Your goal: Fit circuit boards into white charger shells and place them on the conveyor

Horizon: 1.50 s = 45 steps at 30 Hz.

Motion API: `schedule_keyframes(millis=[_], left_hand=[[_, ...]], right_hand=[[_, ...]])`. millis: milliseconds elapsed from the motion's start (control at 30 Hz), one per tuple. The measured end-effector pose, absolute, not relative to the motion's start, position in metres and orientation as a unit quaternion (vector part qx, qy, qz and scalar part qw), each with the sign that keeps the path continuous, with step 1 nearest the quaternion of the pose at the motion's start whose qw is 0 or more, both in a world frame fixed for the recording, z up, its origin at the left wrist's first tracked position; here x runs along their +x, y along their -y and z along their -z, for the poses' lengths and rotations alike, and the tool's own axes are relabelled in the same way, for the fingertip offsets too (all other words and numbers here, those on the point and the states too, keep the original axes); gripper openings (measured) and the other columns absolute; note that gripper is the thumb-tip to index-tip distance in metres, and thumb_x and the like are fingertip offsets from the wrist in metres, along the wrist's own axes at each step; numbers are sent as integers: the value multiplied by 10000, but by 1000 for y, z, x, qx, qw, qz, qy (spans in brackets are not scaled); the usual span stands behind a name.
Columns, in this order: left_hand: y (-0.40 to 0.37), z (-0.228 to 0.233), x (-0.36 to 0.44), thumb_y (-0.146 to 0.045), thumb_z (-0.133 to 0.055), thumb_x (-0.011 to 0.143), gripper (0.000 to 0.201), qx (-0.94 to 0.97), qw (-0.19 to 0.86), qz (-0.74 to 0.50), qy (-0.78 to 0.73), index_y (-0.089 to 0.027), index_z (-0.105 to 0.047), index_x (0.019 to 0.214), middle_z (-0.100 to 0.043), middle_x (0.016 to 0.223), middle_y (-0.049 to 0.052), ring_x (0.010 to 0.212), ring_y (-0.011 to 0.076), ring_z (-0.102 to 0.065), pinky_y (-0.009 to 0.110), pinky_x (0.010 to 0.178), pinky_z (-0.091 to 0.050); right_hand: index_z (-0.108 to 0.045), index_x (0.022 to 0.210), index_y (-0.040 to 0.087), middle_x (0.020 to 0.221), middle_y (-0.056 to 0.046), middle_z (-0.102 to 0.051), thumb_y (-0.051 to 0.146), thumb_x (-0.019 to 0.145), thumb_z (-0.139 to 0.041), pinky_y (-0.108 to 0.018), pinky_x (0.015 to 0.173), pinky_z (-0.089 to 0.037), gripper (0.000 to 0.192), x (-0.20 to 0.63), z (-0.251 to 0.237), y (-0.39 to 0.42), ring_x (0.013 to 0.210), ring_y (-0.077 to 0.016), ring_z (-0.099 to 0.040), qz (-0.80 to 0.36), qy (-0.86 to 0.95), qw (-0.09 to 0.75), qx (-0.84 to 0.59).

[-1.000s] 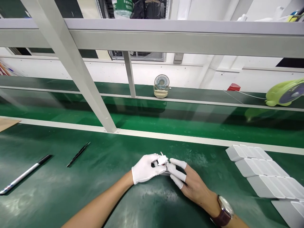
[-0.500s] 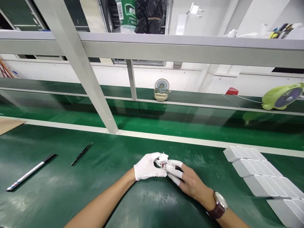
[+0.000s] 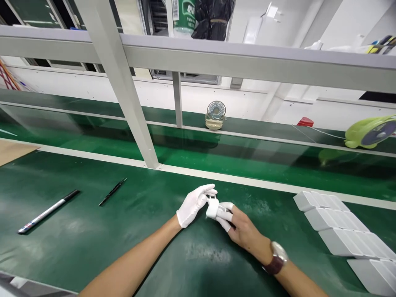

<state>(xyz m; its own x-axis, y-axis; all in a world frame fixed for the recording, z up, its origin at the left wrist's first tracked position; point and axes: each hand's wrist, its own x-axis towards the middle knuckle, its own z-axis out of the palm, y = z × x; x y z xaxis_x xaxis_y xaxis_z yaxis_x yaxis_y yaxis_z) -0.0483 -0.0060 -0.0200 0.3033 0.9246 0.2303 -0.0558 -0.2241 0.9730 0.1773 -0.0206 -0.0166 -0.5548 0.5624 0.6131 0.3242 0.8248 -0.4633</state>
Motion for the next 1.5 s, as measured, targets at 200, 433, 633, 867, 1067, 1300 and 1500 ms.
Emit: schedule_keyframes(millis=[200, 433, 633, 867, 1067, 1300, 1500], left_hand=[[9, 11, -44, -653, -658, 797, 740, 598, 571, -412, -383, -154, -573, 1336, -649, 1209, 159, 1005, 265, -654, 421, 891, -527], [5, 11, -49, -545, -582, 905, 550, 593, 579, -399, -391, -137, -630, 1270, -692, 1183, 152, 1054, 280, -665, 421, 933, -525], [3, 16, -49, -542, -549, 923, 525, 584, 580, -399, -404, -141, -643, 1249, -704, 1167, 141, 1048, 278, -668, 411, 933, -525], [2, 24, -44, -645, -432, 935, 683, 602, 538, -441, -392, -145, -492, 1397, -617, 1251, 175, 1020, 253, -649, 415, 888, -540], [17, 24, -18, -254, -801, 744, 824, 760, 258, -399, -443, -276, -371, 1446, -492, 1385, 138, 1081, 244, -613, 437, 911, -551], [23, 19, -10, -211, -765, 805, 687, 817, 144, -416, -374, -268, -419, 1396, -568, 1313, 121, 1237, 287, -565, 479, 1018, -519], [22, 19, -16, -221, -693, 882, 556, 809, 155, -409, -393, -263, -454, 1382, -611, 1287, 109, 1191, 247, -602, 436, 977, -545]], right_hand=[[-581, 1330, 276, 1163, -107, -623, 172, 977, -545, -403, 857, -590, 369, 176, 41, 22, 1043, -228, -647, -167, 875, 358, -281], [-481, 1393, 249, 1243, -104, -636, 259, 963, -597, -374, 918, -585, 446, 177, 43, 25, 1117, -222, -654, -189, 838, 409, -308], [-571, 1310, 254, 1190, -93, -638, 224, 970, -582, -379, 912, -581, 341, 178, 40, 23, 1084, -214, -651, -201, 849, 394, -289], [-642, 1187, 228, 1139, -88, -675, 341, 916, -661, -417, 936, -558, 294, 173, 49, 16, 1034, -221, -663, -473, 664, 472, -335], [-602, 1102, 168, 873, -62, -712, 477, 951, -568, -368, 664, -610, 346, 182, 50, 0, 724, -193, -700, -625, 519, 465, -353], [-599, 840, 173, 684, -16, -682, 558, 956, -525, -320, 555, -579, 408, 183, 44, 2, 562, -167, -659, -684, 488, 420, -344], [-618, 924, 147, 561, -18, -666, 598, 966, -474, -317, 480, -563, 475, 181, 41, 8, 461, -182, -640, -677, 511, 399, -348]])
